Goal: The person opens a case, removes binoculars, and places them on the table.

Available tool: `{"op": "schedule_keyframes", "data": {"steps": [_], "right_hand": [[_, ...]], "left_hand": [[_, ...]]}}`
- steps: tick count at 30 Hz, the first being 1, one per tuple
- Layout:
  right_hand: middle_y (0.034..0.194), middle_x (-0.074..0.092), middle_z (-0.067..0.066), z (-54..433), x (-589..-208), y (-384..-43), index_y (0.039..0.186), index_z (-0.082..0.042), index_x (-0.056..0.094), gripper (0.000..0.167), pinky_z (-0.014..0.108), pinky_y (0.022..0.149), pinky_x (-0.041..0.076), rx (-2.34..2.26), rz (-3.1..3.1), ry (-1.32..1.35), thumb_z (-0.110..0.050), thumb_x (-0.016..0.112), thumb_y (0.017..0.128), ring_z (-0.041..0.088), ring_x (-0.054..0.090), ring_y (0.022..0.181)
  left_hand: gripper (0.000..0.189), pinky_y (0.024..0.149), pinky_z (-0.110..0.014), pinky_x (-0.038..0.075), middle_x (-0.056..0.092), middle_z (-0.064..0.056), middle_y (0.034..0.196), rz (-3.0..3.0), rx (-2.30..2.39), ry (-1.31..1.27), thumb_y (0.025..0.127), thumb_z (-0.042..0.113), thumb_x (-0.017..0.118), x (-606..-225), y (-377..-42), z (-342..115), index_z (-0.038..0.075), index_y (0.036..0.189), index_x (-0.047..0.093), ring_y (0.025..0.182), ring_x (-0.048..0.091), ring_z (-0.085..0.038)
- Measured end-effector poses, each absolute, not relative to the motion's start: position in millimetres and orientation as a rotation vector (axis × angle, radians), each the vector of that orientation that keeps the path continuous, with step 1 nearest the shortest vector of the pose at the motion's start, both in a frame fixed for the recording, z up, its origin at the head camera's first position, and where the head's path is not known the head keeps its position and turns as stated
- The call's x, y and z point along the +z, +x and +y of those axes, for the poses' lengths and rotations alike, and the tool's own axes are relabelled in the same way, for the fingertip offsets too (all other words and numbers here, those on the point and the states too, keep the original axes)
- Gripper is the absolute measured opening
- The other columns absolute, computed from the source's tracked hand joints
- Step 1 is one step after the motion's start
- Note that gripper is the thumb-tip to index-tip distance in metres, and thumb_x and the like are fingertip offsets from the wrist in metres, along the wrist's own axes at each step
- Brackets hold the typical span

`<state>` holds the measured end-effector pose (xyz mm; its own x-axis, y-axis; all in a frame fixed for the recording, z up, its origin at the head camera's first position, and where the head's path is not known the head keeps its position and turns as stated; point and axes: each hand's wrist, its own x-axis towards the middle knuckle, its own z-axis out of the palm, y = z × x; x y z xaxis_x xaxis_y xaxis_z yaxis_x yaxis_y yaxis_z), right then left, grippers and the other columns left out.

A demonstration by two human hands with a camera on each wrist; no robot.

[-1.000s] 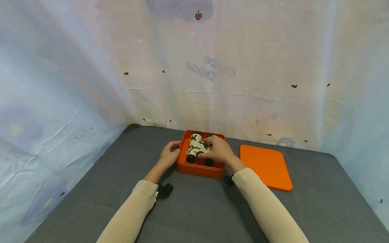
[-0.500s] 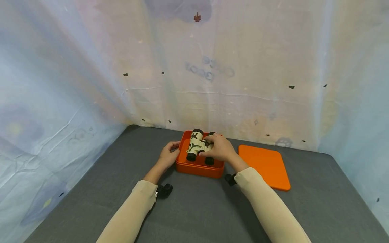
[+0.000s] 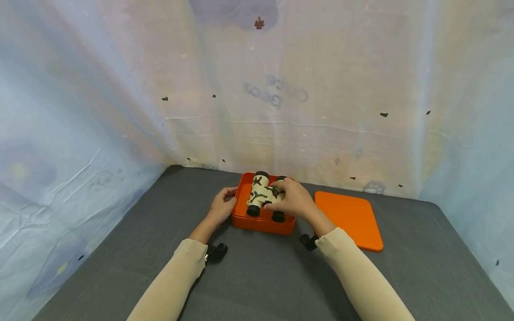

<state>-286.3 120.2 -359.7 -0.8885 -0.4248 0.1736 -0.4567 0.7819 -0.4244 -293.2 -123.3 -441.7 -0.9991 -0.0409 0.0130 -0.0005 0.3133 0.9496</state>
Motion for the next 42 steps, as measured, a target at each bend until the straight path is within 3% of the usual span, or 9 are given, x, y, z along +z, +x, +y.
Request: {"op": "schedule_keyframes", "data": {"steps": [16,28,42], "right_hand": [[0.106,0.06,0.003,130,-347,-262,0.129,-0.018,0.063,0.07,0.027,0.059,0.039,0.711,-2.862,0.763,-0.051,0.081,0.07,0.015,0.047,0.073],[0.096,0.057,0.0,141,-341,-243,0.126,-0.016,0.065,0.068,0.025,0.056,0.038,0.744,-2.844,0.769,-0.047,0.083,0.069,0.013,0.044,0.068],[0.094,0.057,-0.001,159,-347,-219,0.122,-0.017,0.066,0.065,0.023,0.056,0.036,0.726,-2.835,0.771,-0.046,0.084,0.067,0.011,0.043,0.067]], "left_hand": [[0.039,0.094,-0.044,0.049,0.051,-0.011,0.138,-2.524,-1.82,0.036,0.097,0.018,0.05,-443,-294,-124,0.014,0.136,0.051,0.122,0.052,-0.029],[0.039,0.097,-0.045,0.049,0.05,-0.012,0.14,-2.537,-1.813,0.015,0.097,0.018,0.049,-443,-293,-125,0.015,0.136,0.05,0.125,0.051,-0.03],[0.04,0.099,-0.046,0.047,0.05,-0.011,0.139,-2.547,-1.825,0.029,0.096,0.019,0.049,-444,-295,-125,0.016,0.137,0.05,0.123,0.051,-0.029]]}}
